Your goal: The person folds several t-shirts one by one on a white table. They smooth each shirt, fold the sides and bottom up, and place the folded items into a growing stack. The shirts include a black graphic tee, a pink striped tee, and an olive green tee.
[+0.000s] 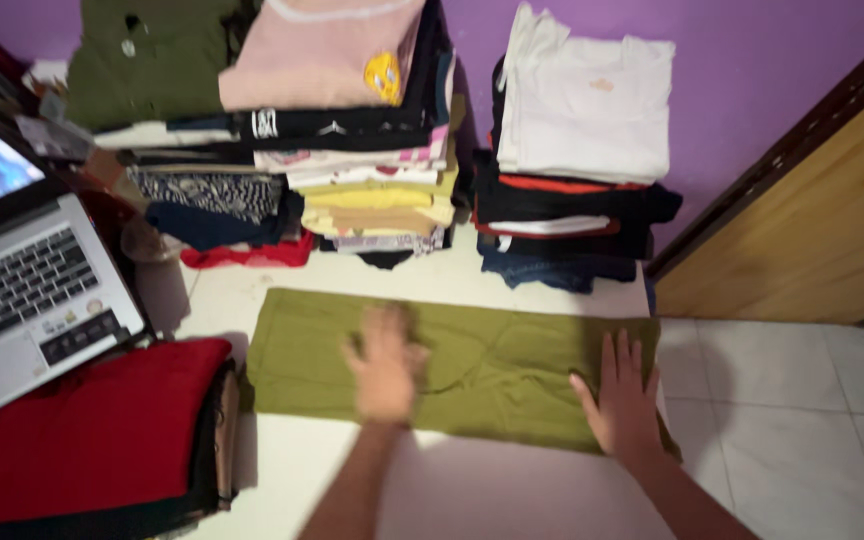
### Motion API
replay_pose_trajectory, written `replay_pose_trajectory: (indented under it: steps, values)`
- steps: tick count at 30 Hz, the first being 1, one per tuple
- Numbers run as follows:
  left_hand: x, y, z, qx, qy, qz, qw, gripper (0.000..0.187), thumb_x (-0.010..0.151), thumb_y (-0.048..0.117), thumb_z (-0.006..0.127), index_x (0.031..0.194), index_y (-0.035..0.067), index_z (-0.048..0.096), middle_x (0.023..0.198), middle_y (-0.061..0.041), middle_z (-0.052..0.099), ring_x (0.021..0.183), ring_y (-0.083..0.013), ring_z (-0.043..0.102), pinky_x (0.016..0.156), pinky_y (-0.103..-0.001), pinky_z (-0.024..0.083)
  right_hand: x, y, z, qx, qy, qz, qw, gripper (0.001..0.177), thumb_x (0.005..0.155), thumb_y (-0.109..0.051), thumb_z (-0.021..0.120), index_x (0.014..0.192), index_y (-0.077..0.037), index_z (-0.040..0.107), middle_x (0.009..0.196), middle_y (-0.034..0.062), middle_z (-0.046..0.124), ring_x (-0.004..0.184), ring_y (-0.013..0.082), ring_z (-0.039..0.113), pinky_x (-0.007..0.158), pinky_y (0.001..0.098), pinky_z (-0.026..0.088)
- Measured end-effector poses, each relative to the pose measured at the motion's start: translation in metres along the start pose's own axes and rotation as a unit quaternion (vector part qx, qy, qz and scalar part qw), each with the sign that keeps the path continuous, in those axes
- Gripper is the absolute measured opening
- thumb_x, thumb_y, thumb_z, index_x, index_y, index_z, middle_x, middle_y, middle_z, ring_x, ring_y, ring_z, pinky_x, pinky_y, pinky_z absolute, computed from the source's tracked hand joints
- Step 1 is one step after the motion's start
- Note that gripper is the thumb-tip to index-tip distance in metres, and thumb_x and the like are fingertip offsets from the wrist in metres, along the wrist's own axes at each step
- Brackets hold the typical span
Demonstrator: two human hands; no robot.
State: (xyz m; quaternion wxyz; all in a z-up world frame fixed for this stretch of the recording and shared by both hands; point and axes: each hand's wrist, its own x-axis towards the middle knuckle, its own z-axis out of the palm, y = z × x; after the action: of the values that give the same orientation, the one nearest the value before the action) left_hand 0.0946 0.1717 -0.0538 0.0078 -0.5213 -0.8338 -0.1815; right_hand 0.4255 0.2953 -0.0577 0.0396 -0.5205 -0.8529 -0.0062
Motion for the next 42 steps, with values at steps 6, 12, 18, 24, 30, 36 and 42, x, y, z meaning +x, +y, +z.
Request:
replay_pose_trajectory:
  steps: [6, 12, 18, 24, 30, 36, 42]
  values:
    - [0.014, -0.147, -0.021, 0.041, 0.097, -0.239, 0.965, 0.058, 0.102, 0.018, 0.047, 0.156, 0.002, 0.035, 0.165, -0.024, 0.028, 0.155, -0.0392, 0.022, 0.122, -0.056, 0.022, 0.014, -0.028, -0.017, 0.048, -0.035, -0.07, 0.996, 0.085, 0.099, -0.06, 0.035, 0.16, -0.006, 0.012, 0.168, 0.0143, 0.008, 0.155, 0.0305, 0.007, 0.123, 0.0536, 0.01]
    - [0.02, -0.179, -0.037, 0.104, -0.094, -0.318, 0.938, 0.078, 0.099, 0.045, 0.066, 0.15, -0.007, 0.037, 0.155, -0.025, 0.042, 0.145, -0.0373, 0.041, 0.108, -0.044, 0.05, 0.016, -0.039, -0.006, 0.035, -0.11, -0.108, 0.988, 0.084, 0.099, -0.059, 0.036, 0.16, -0.008, 0.01, 0.169, 0.0121, 0.006, 0.155, 0.0272, 0.006, 0.122, 0.0521, 0.01]
    - [0.051, -0.175, -0.075, 0.006, -0.204, -0.413, 0.887, 0.065, 0.09, 0.042, 0.076, 0.138, 0.003, 0.058, 0.128, -0.019, 0.067, 0.116, -0.0358, 0.066, 0.095, -0.048, 0.055, 0.012, -0.034, -0.006, 0.07, -0.087, -0.127, 0.986, 0.082, 0.099, -0.056, 0.04, 0.16, -0.007, 0.014, 0.168, 0.0138, 0.01, 0.155, 0.0285, 0.009, 0.122, 0.0543, 0.011]
    - [0.061, -0.164, -0.097, -0.44, -0.121, -0.287, 0.842, 0.064, 0.075, 0.01, 0.079, 0.133, -0.01, 0.059, 0.112, -0.024, 0.075, 0.091, -0.0328, 0.075, 0.081, -0.044, 0.061, 0.027, -0.061, -0.035, 0.074, -0.154, 0.033, 0.985, 0.072, 0.098, -0.051, 0.049, 0.158, -0.015, 0.033, 0.159, 0.0094, 0.034, 0.149, 0.0268, 0.031, 0.123, 0.052, 0.023]
    - [0.06, -0.067, -0.08, -0.516, -0.134, -0.083, 0.842, 0.09, 0.073, 0.008, 0.075, 0.153, 0.009, 0.035, 0.124, -0.019, 0.068, 0.099, -0.0258, 0.073, 0.086, -0.039, 0.061, 0.062, -0.091, -0.027, 0.546, -0.248, 0.085, 0.796, 0.057, 0.101, -0.047, 0.046, 0.143, -0.01, 0.056, 0.139, 0.0166, 0.064, 0.123, 0.0288, 0.064, 0.104, 0.0418, 0.053]
    - [0.024, 0.055, -0.073, -0.33, -0.434, -0.144, 0.826, 0.097, 0.088, 0.018, 0.073, 0.166, 0.016, 0.016, 0.117, -0.021, 0.073, 0.092, -0.0325, 0.071, 0.085, -0.041, 0.06, 0.063, -0.121, -0.012, 0.729, -0.363, 0.212, 0.54, 0.053, 0.105, -0.041, 0.044, 0.148, -0.011, 0.049, 0.134, 0.0103, 0.068, 0.113, 0.0237, 0.067, 0.098, 0.0414, 0.051]
    - [0.014, 0.035, -0.059, -0.266, -0.12, -0.189, 0.938, 0.035, 0.096, 0.022, 0.064, 0.13, 0.011, 0.07, 0.106, -0.019, 0.078, 0.093, -0.0331, 0.073, 0.086, -0.044, 0.058, 0.042, -0.135, -0.02, 0.653, -0.271, 0.151, 0.691, 0.084, 0.086, 0.007, 0.068, 0.156, -0.02, 0.029, 0.124, 0.0136, 0.068, 0.106, 0.0197, 0.066, 0.09, 0.0366, 0.054]
